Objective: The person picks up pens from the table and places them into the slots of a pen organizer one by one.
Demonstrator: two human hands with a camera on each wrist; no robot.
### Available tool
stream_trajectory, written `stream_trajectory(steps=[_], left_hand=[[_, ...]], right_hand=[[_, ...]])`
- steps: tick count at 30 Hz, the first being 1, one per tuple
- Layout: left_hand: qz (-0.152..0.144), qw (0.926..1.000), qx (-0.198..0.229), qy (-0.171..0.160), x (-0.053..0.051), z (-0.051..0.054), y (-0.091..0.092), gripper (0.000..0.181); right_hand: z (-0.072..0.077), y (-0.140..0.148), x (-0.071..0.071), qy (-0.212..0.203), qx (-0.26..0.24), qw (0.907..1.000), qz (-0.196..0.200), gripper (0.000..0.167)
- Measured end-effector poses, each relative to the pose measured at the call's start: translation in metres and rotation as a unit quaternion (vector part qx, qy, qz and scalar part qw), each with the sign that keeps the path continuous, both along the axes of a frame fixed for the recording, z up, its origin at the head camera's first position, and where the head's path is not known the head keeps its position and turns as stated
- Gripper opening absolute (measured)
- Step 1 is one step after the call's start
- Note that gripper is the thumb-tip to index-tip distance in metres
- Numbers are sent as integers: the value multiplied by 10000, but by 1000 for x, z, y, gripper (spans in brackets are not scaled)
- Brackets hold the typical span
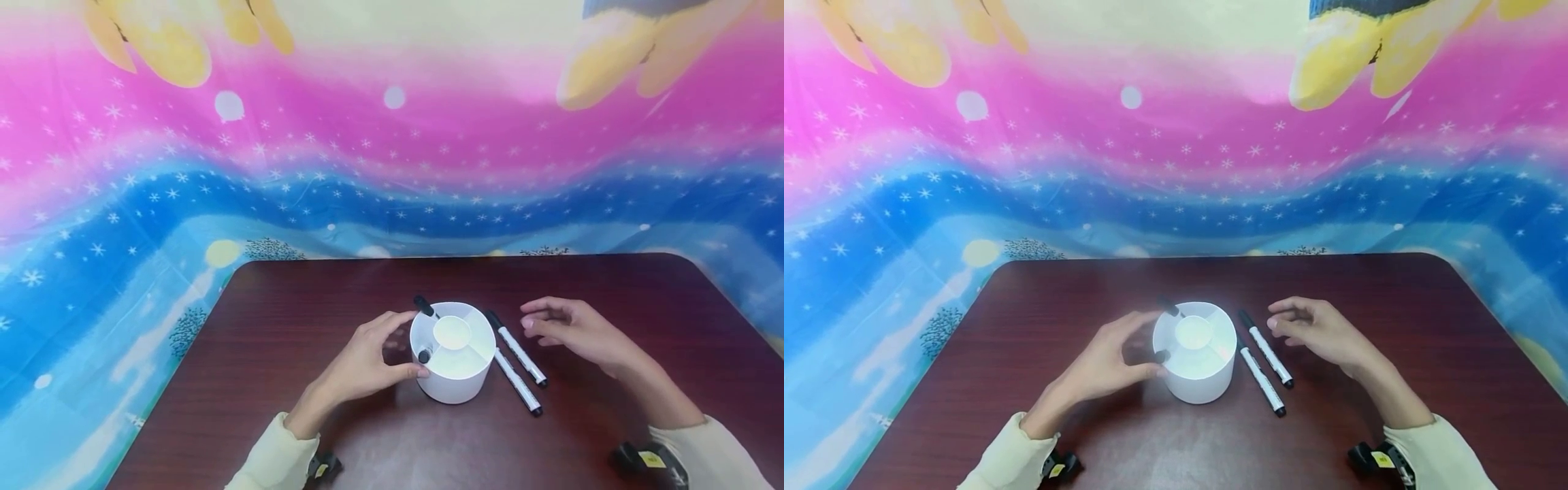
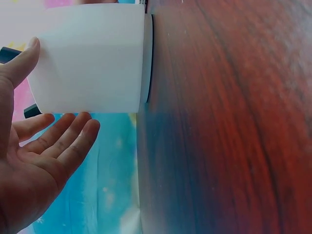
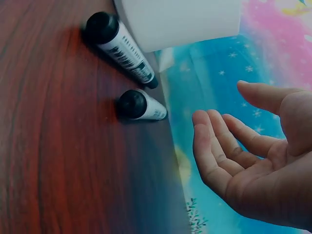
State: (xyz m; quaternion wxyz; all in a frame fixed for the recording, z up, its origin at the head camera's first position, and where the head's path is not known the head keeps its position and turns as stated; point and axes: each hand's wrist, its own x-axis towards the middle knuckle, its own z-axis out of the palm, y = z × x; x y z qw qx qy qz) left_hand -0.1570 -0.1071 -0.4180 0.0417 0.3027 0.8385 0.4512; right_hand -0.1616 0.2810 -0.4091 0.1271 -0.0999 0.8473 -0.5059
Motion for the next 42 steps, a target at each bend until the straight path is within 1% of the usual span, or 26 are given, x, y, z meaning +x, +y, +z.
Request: stream_trajectory(steps=[10, 13, 16, 20, 25, 34, 38, 42], left_hand=[[32, 10000, -1, 8, 0, 0, 1, 82], [22, 10000, 10, -15, 1, 1, 1, 82], [7, 10000, 24, -27, 0, 0, 1, 82], [-10, 10000, 35, -47, 0, 0, 1, 82], [17, 10000, 5, -76, 0, 0, 1, 82], [31, 10000, 20, -80, 1, 0, 1, 82], [27, 10000, 12, -51, 0, 0, 1, 82], [-6, 10000, 21, -24, 0, 0, 1, 82]], right_hand=[[-12, -1, -15, -92, 72, 9998, 187, 57], [-16, -3, -18, -121, 197, 9995, 194, 56], [-17, -6, -20, -225, 438, 9987, 120, 55], [-18, -10, -21, -323, 752, 9966, 120, 57], [-20, -12, -21, -279, 934, 9951, 167, 59], [-23, -21, -19, -145, 1530, 9881, -110, 56], [-22, -24, -18, -221, 1546, 9876, -187, 51], [-20, -21, -16, -362, 1312, 9906, -169, 48]])
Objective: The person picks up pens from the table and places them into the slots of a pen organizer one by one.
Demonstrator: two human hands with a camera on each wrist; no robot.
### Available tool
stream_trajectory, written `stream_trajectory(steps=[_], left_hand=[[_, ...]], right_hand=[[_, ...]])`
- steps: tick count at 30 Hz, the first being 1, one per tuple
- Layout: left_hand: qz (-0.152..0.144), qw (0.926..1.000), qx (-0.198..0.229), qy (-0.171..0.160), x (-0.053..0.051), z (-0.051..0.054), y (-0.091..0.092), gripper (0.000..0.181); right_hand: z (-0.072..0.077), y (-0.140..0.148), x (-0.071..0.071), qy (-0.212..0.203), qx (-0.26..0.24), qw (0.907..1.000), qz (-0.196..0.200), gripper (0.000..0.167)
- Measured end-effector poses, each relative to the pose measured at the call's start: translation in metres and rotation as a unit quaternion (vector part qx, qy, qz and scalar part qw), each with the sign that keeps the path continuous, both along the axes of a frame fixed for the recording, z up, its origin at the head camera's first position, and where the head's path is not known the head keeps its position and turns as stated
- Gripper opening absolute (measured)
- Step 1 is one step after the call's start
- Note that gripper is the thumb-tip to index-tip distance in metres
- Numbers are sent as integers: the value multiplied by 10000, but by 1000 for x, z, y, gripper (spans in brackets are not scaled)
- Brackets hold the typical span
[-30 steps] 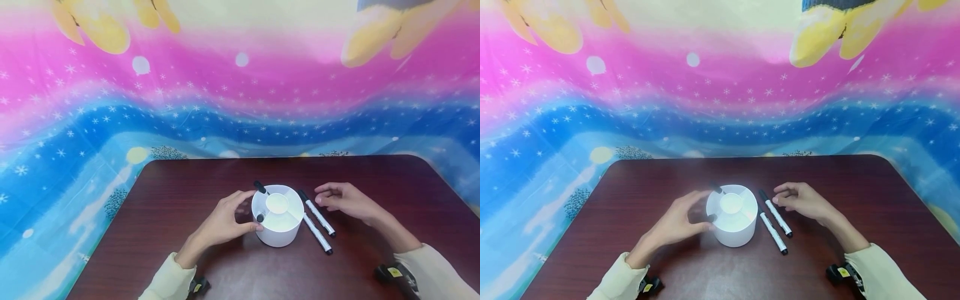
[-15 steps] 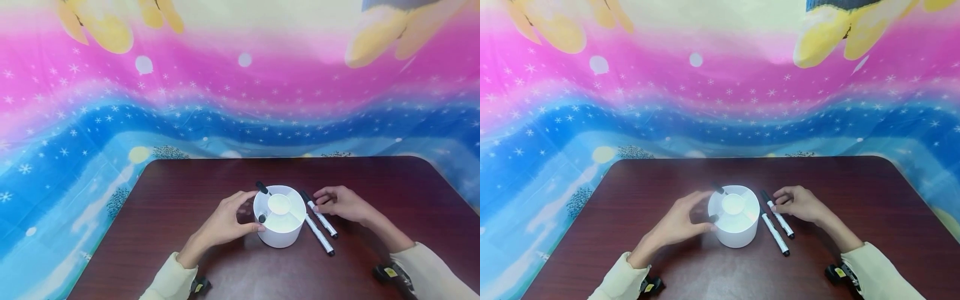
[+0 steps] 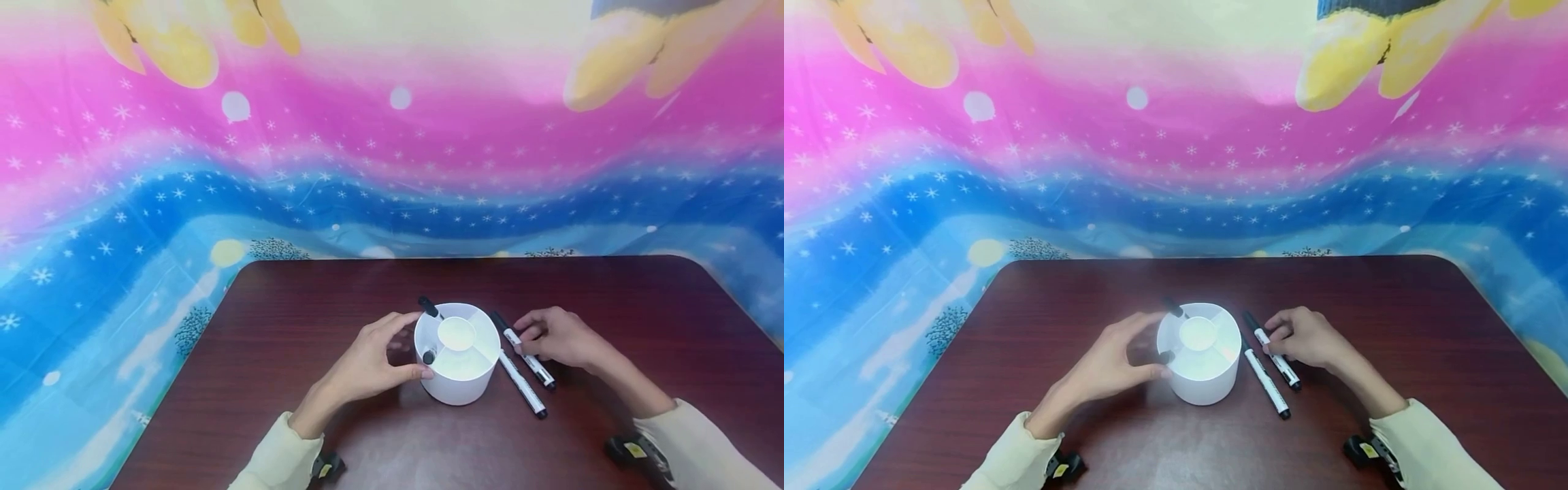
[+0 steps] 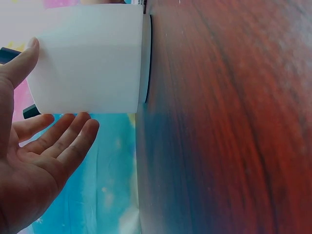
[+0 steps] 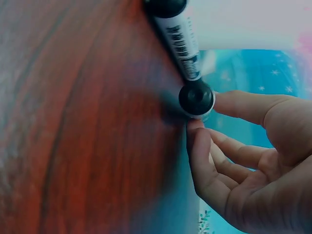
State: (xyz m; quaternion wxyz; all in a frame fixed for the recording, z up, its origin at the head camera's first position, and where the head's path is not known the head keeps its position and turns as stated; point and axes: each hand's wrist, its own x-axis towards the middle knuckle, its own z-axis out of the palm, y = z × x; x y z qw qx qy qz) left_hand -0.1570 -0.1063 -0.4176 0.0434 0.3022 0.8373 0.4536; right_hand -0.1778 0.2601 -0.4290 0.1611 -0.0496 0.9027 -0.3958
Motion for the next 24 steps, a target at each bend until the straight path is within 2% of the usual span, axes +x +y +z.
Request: stream_trajectory(steps=[9, 24], left_hand=[[-3, 10000, 7, -61, 0, -1, 0, 83], [-36, 9999, 82, -65, 0, -1, 0, 82]], right_hand=[[14, 11, 11, -128, -718, 9972, 148, 50], [34, 11, 23, 89, -1331, 9905, 327, 53]])
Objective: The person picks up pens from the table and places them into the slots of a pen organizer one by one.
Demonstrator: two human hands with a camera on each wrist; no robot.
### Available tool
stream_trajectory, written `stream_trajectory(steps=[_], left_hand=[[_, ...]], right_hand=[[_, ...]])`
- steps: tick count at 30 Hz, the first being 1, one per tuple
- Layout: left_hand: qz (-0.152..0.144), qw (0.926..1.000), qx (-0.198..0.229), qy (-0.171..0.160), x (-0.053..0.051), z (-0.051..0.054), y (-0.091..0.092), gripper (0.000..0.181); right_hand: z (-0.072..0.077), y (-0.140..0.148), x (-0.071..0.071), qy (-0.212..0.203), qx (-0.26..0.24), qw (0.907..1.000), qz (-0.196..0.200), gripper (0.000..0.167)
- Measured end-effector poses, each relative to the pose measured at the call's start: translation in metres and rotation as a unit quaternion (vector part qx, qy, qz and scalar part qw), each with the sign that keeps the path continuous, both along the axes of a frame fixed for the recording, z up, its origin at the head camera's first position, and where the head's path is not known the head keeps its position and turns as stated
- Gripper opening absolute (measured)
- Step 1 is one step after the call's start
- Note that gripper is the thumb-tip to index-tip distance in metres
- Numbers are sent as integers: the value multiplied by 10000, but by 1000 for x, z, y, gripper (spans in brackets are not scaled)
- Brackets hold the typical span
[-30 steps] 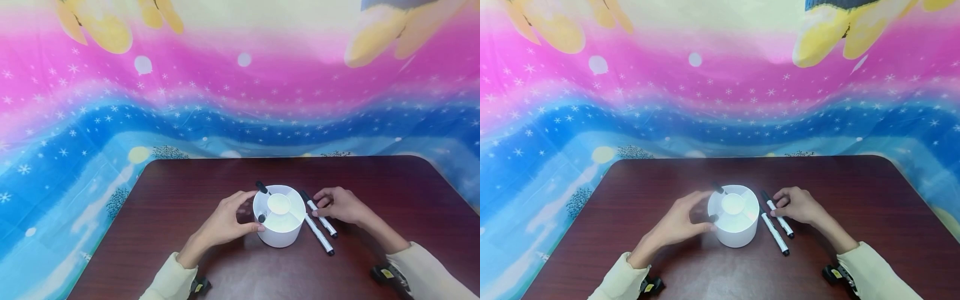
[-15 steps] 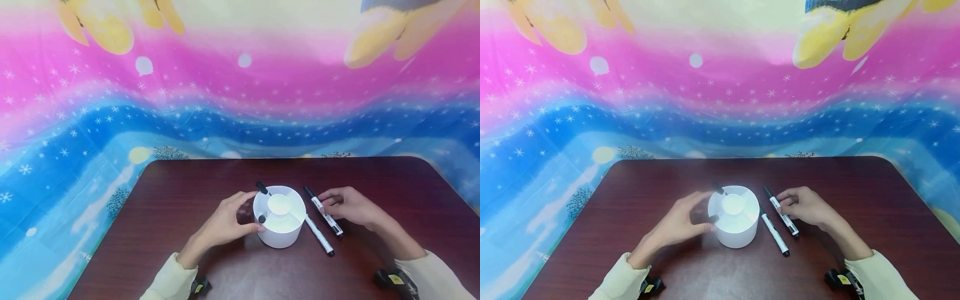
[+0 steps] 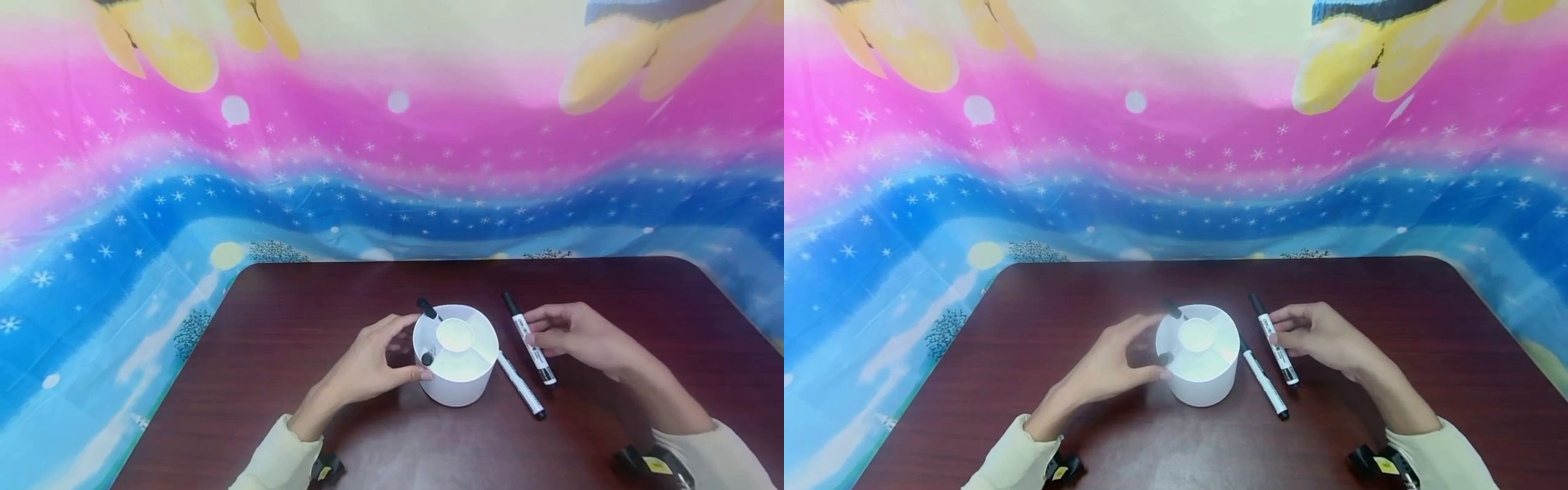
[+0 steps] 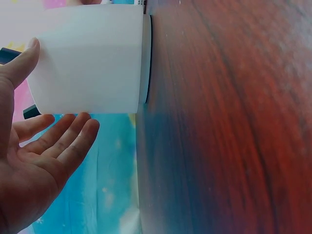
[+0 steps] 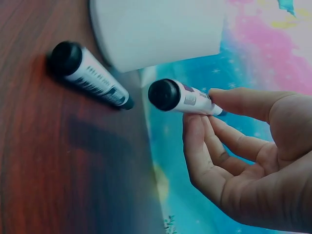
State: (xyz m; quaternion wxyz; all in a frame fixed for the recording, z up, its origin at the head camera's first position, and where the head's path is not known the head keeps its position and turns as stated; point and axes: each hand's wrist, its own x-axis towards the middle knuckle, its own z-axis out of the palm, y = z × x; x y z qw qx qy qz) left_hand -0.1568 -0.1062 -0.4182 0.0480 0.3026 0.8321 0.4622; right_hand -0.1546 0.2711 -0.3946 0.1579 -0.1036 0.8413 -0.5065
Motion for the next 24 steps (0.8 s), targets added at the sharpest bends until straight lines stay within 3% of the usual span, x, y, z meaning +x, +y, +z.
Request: stream_trajectory(steps=[6, 15, 21, 24], left_hand=[[-11, 10000, 2, -21, 0, 1, 0, 83], [27, 10000, 16, -22, 1, 0, 0, 83], [48, 10000, 0, 7, 1, -1, 0, 82], [69, 10000, -18, 36, 1, -1, 0, 83]], right_hand=[[15, -1, 7, 329, -472, 9983, -10, 50], [48, -19, 18, 935, -780, 9910, -554, 40], [47, -31, 16, 994, -1711, 9766, -842, 33], [44, -38, 16, 1000, -1822, 9741, -894, 31]])
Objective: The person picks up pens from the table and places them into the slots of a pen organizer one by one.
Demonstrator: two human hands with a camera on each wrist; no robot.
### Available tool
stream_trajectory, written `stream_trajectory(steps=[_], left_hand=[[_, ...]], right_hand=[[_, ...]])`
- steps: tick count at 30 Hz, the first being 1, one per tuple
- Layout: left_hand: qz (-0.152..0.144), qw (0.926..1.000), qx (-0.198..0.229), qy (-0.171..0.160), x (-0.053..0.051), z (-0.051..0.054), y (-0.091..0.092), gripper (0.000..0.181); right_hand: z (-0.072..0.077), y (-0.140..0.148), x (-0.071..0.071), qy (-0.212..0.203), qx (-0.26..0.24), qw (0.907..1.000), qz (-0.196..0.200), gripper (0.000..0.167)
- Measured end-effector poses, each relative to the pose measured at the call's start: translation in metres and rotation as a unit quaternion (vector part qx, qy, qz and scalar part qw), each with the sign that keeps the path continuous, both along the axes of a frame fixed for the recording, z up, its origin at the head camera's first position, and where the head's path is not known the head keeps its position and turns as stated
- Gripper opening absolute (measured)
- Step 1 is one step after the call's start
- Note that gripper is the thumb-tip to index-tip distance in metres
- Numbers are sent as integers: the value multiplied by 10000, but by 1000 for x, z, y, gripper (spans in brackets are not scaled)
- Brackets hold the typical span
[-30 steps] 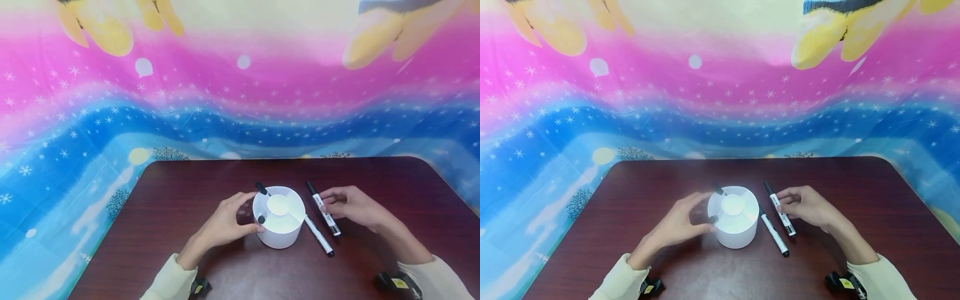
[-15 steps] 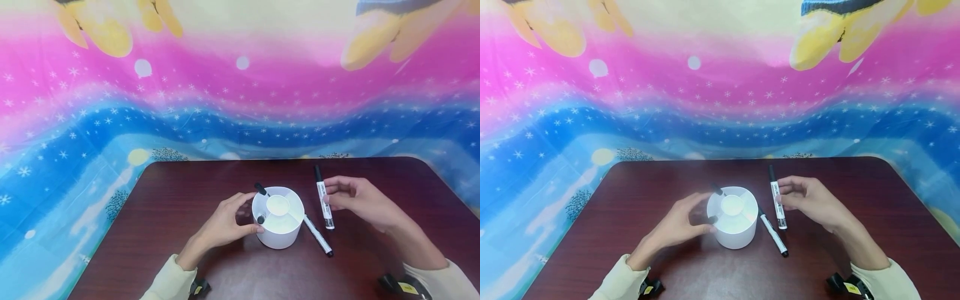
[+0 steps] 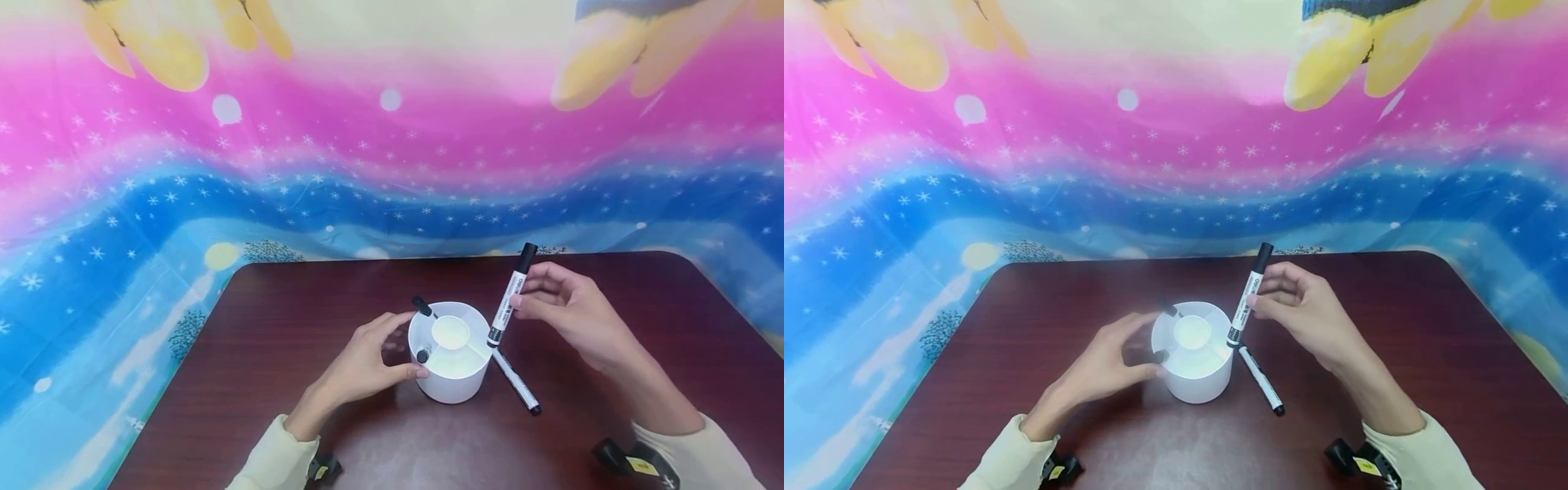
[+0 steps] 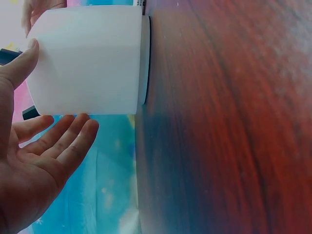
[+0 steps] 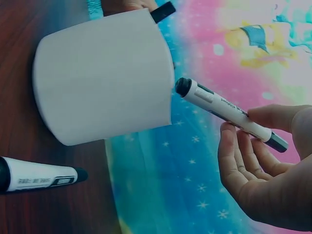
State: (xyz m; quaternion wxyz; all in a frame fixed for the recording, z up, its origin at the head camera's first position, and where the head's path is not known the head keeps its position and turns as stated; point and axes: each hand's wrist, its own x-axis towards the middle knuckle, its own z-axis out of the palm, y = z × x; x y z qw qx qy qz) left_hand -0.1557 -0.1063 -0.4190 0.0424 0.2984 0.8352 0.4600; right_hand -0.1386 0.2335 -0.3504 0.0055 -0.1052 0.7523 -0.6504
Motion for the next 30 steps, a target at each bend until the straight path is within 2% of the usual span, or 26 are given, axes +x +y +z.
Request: stream_trajectory(steps=[14, 30], left_hand=[[-19, 10000, -14, -15, 0, 0, 1, 83], [-48, 10000, -1, 11, 0, -1, 0, 83]], right_hand=[[-5, -8, 1, 7, 264, 9996, -88, 26], [-15, -17, 0, -29, 683, 9975, -173, 34]])
